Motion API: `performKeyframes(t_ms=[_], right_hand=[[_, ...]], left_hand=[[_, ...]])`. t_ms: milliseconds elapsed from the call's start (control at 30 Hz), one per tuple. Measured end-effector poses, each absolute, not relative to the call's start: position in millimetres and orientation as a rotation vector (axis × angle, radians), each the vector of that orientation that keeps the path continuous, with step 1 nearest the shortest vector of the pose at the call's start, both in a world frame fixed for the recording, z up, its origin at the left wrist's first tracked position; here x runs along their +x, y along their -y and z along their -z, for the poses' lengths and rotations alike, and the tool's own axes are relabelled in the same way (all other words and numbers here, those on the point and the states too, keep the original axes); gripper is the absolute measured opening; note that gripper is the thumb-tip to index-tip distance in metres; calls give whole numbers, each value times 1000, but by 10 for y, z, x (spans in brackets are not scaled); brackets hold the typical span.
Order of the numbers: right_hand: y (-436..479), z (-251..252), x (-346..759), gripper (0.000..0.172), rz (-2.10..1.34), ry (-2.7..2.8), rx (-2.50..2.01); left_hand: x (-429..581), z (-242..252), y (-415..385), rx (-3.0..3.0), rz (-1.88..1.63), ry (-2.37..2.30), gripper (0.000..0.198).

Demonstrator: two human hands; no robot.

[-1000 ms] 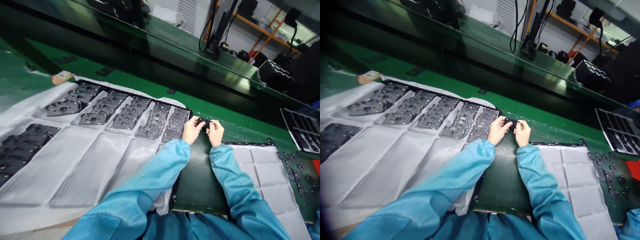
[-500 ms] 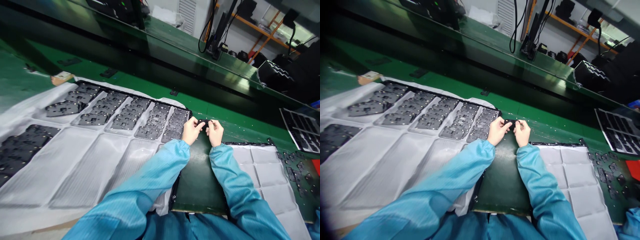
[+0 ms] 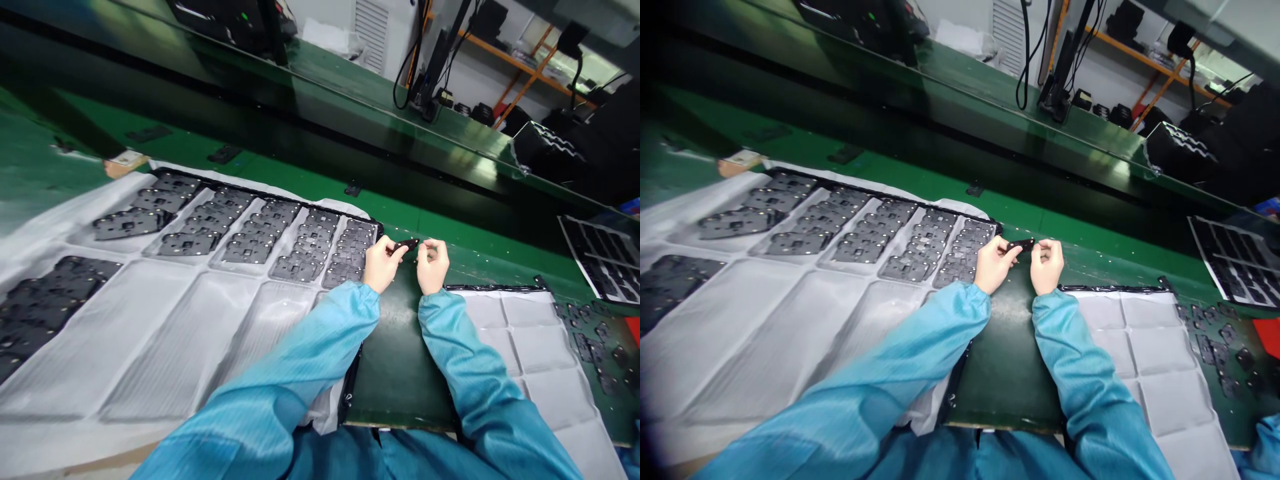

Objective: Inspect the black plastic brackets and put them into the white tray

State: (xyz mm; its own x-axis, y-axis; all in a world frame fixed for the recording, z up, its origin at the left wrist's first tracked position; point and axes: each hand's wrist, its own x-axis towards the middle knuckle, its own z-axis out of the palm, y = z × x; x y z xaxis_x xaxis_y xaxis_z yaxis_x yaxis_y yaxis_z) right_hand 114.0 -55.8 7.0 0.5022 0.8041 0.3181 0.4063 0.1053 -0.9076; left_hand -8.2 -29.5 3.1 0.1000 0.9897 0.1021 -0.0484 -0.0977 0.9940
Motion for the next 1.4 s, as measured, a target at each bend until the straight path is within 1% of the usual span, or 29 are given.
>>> performKeyframes(t_ms=[100, 233, 400, 567, 633, 733, 833, 933, 1267, 1400], right_hand=[[558, -86, 1133, 13, -211, 1188, -1520], [549, -60, 1141, 14, -221, 1225, -1536], [539, 5, 1175, 11, -264, 1193, -1544], [518, 38, 1219, 6, -252, 1150, -1552], [511, 27, 1229, 11, -249, 1097, -1544], [510, -5, 1223, 25, -381, 1047, -1492], [513, -31, 1200, 28, -646, 1056, -1415], [507, -36, 1188, 30, -799, 1033, -1340], [501, -25, 1214, 28, -928, 899, -1229], [506, -31, 1203, 26, -920, 861, -1224]], left_hand=[[-101, -56, 302, 1415, -1249, -1055, 25], [-118, -89, 321, 1611, -1249, -1059, 22], [-116, -97, 343, 1718, -1257, -1051, 23], [-109, -84, 326, 1609, -1265, -1067, 23], [-105, -79, 314, 1512, -1272, -1068, 24], [-96, -70, 298, 1353, -1259, -1046, 26], [-92, -64, 284, 1222, -1228, -1000, 30], [-96, -75, 273, 1185, -1228, -947, 27], [-96, -75, 265, 1160, -1183, -877, 27], [-92, -53, 241, 1173, -1152, -845, 25]])
